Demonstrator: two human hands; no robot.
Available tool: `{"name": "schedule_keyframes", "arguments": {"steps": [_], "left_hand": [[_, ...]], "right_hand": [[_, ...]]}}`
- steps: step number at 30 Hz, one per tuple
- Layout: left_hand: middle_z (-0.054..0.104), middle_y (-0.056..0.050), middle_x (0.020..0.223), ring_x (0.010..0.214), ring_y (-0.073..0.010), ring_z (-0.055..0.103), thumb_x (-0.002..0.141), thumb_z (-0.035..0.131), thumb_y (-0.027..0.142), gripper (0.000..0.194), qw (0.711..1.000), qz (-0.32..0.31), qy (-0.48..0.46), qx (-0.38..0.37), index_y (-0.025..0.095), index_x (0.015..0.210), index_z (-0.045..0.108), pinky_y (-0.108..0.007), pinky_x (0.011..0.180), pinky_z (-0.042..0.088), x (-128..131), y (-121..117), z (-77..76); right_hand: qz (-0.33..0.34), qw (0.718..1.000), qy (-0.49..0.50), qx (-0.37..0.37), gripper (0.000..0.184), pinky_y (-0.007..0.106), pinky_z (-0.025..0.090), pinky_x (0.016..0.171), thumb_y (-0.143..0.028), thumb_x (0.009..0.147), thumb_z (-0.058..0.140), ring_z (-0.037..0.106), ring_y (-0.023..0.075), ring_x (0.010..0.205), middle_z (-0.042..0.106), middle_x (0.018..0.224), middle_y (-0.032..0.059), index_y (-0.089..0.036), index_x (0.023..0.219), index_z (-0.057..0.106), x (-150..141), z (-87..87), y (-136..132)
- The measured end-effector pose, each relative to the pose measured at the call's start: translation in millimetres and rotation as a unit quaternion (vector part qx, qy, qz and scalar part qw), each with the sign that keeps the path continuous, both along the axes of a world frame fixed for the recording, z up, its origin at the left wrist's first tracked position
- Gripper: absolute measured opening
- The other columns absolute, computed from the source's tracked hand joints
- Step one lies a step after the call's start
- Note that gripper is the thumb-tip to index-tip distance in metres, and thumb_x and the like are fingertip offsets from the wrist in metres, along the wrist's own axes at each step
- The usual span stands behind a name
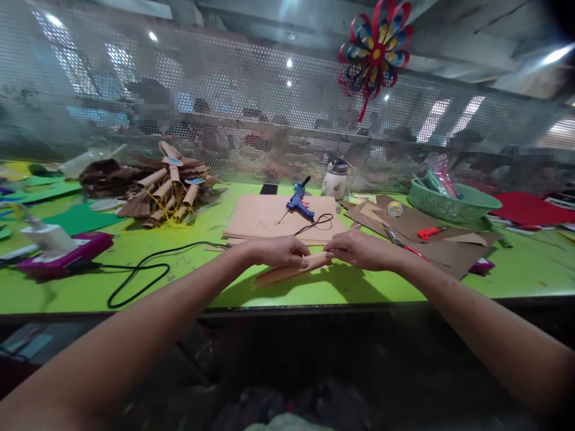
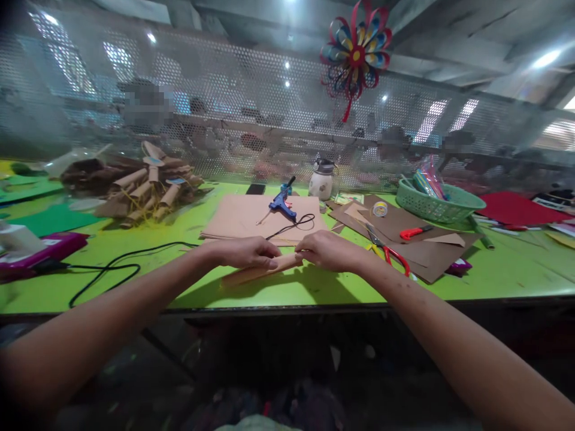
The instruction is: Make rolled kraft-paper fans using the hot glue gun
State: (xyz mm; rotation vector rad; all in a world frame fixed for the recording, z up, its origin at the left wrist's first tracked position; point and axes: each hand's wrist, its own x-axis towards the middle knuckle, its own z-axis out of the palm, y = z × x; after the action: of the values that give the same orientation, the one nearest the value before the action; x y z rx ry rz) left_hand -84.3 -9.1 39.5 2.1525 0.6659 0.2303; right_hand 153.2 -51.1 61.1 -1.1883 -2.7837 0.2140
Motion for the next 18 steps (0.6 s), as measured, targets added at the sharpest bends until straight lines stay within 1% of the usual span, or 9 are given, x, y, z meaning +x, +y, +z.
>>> {"name": "schedule_keyframes", "arguments": {"steps": [5, 7, 10, 11, 13, 15, 16, 17, 18], "left_hand": [[0.059, 0.001, 0.058, 0.055, -0.0139, 0.047, 0.069, 0.063, 0.026, 0.011, 0.999, 0.023, 0.024, 0.042, 0.018, 0.071, 0.071, -0.021, 0.050, 0.030, 8.8, -2.4, -11.1], [0.060, 0.001, 0.057, 0.053, -0.0140, 0.047, 0.068, 0.064, 0.024, 0.009, 0.998, 0.020, 0.031, 0.041, 0.018, 0.069, 0.071, -0.022, 0.050, 0.030, 12.5, -0.9, -8.6], [0.065, 0.001, 0.061, 0.054, -0.0145, 0.049, 0.067, 0.065, 0.024, 0.008, 0.998, 0.008, 0.053, 0.023, 0.019, 0.069, 0.071, -0.023, 0.052, 0.032, 19.2, 8.9, 4.4], [0.065, 0.001, 0.062, 0.055, -0.0146, 0.050, 0.066, 0.066, 0.024, 0.007, 0.998, 0.006, 0.059, 0.015, 0.019, 0.067, 0.071, -0.023, 0.054, 0.033, 21.4, 13.8, 10.2], [0.064, 0.001, 0.062, 0.060, -0.0156, 0.051, 0.064, 0.069, 0.024, 0.006, 0.998, 0.010, 0.059, -0.006, 0.019, 0.065, 0.071, -0.022, 0.058, 0.035, 24.9, 23.9, 21.7], [0.065, 0.001, 0.066, 0.067, -0.0172, 0.054, 0.061, 0.072, 0.025, 0.008, 0.998, 0.026, 0.045, -0.036, 0.019, 0.065, 0.072, -0.022, 0.062, 0.037, 24.6, 31.3, 31.2], [0.066, 0.001, 0.068, 0.069, -0.0178, 0.054, 0.060, 0.073, 0.026, 0.009, 0.997, 0.034, 0.040, -0.054, 0.019, 0.066, 0.072, -0.022, 0.065, 0.038, 22.1, 33.1, 35.2], [0.066, 0.000, 0.070, 0.071, -0.0183, 0.055, 0.059, 0.074, 0.026, 0.011, 0.996, 0.039, 0.041, -0.073, 0.019, 0.068, 0.073, -0.022, 0.066, 0.039, 17.3, 33.6, 38.9], [0.067, 0.000, 0.072, 0.072, -0.0186, 0.055, 0.059, 0.075, 0.026, 0.013, 0.994, 0.046, 0.040, -0.089, 0.019, 0.070, 0.073, -0.022, 0.068, 0.039, 10.1, 33.1, 42.5]], "right_hand": [[0.008, 0.997, 0.056, -0.043, 0.029, 0.026, 0.043, 0.067, -0.028, 0.092, 0.047, 0.062, 0.0179, 0.074, 0.072, 0.085, 0.0086, -0.016, 0.100, 0.072, 7.5, -21.7, 6.1], [0.006, 0.996, 0.067, -0.055, 0.029, 0.026, 0.044, 0.066, -0.029, 0.092, 0.048, 0.063, 0.0179, 0.074, 0.072, 0.085, 0.0086, -0.015, 0.099, 0.073, 10.9, -26.7, 10.7], [-0.001, 0.993, 0.097, -0.061, 0.027, 0.027, 0.046, 0.065, -0.031, 0.090, 0.051, 0.063, 0.0175, 0.072, 0.072, 0.084, 0.0071, -0.016, 0.096, 0.073, 17.3, -26.4, 17.7], [-0.012, 0.991, 0.126, -0.037, 0.025, 0.028, 0.047, 0.067, -0.032, 0.089, 0.053, 0.064, 0.0179, 0.074, 0.072, 0.085, 0.0067, -0.016, 0.095, 0.073, 19.5, -24.2, 18.9], [-0.055, 0.971, 0.222, 0.073, 0.022, 0.032, 0.049, 0.076, -0.032, 0.088, 0.056, 0.065, 0.0200, 0.083, 0.072, 0.090, 0.0066, -0.019, 0.094, 0.071, 22.7, -17.8, 16.7], [-0.111, 0.917, 0.330, 0.196, 0.017, 0.037, 0.048, 0.083, -0.031, 0.088, 0.056, 0.064, 0.0216, 0.088, 0.071, 0.091, 0.0065, -0.021, 0.091, 0.070, 23.0, -12.4, 7.5], [-0.128, 0.891, 0.370, 0.232, 0.015, 0.038, 0.048, 0.082, -0.030, 0.089, 0.056, 0.063, 0.0215, 0.086, 0.070, 0.089, 0.0062, -0.022, 0.090, 0.069, 21.8, -11.4, 0.8], [-0.129, 0.879, 0.391, 0.239, 0.014, 0.037, 0.049, 0.080, -0.029, 0.089, 0.056, 0.063, 0.0208, 0.083, 0.069, 0.086, 0.0057, -0.022, 0.087, 0.068, 19.8, -12.1, -6.6], [-0.116, 0.882, 0.398, 0.225, 0.013, 0.036, 0.049, 0.077, -0.028, 0.089, 0.056, 0.063, 0.0198, 0.079, 0.068, 0.083, 0.0053, -0.022, 0.085, 0.067, 17.1, -14.5, -14.0]]}}
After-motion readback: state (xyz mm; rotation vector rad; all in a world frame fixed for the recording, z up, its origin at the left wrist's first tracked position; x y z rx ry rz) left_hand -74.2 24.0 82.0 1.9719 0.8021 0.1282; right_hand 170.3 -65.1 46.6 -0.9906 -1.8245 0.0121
